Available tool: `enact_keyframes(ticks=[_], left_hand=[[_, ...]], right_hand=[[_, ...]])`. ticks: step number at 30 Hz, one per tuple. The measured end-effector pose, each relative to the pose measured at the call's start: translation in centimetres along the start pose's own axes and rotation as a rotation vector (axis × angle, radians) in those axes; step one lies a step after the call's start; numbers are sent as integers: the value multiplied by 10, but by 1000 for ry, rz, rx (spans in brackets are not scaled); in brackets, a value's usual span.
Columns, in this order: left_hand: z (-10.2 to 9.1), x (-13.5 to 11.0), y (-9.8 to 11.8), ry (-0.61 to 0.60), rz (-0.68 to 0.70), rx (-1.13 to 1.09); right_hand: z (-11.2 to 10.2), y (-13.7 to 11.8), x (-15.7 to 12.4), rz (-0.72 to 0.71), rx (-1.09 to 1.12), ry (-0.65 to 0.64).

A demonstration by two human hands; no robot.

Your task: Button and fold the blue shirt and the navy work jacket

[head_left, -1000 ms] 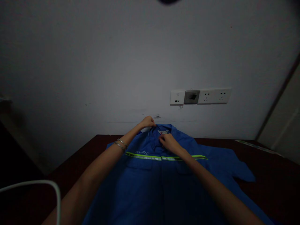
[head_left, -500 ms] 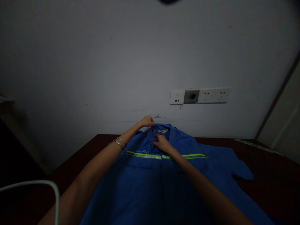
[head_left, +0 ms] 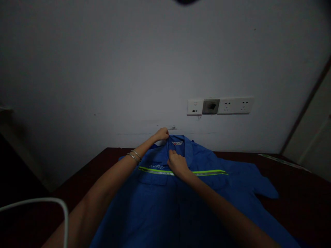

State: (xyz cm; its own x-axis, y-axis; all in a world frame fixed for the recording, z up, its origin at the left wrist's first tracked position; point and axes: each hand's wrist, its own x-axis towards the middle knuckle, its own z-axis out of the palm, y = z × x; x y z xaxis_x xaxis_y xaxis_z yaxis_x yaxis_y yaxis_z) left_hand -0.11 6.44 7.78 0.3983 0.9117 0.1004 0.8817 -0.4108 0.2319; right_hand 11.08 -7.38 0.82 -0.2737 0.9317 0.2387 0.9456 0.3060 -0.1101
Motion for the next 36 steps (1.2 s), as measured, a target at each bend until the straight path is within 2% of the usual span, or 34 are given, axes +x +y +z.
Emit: enact_keyframes(ticks=[5,7,10,12,17,21,26,33,36], left_hand=[[-2,-8,7,17,100,11],[-5,-12,8,13,146,7],[-9,-18,9,-15,208,6],[-11,-21,10,-29,230,28],[-11,-27,14,-2,205,154],[-10,-29,19,6,135,237],[-7,-29,21,2,136,284],[5,-22,17,12,126,358],[9,-19,23,37,188,411]], right_hand=[[-16,14,6,53,41,-21],[-29,26,11,86,45,76],[-45,48,21,131,18,290],[-51,61,28,179,-1,340],[-53,78,30,293,1,261],[-49,81,21,314,16,145],[-41,89,13,330,10,200],[-33,107,21,284,176,198],[-28,111,24,271,250,220]])
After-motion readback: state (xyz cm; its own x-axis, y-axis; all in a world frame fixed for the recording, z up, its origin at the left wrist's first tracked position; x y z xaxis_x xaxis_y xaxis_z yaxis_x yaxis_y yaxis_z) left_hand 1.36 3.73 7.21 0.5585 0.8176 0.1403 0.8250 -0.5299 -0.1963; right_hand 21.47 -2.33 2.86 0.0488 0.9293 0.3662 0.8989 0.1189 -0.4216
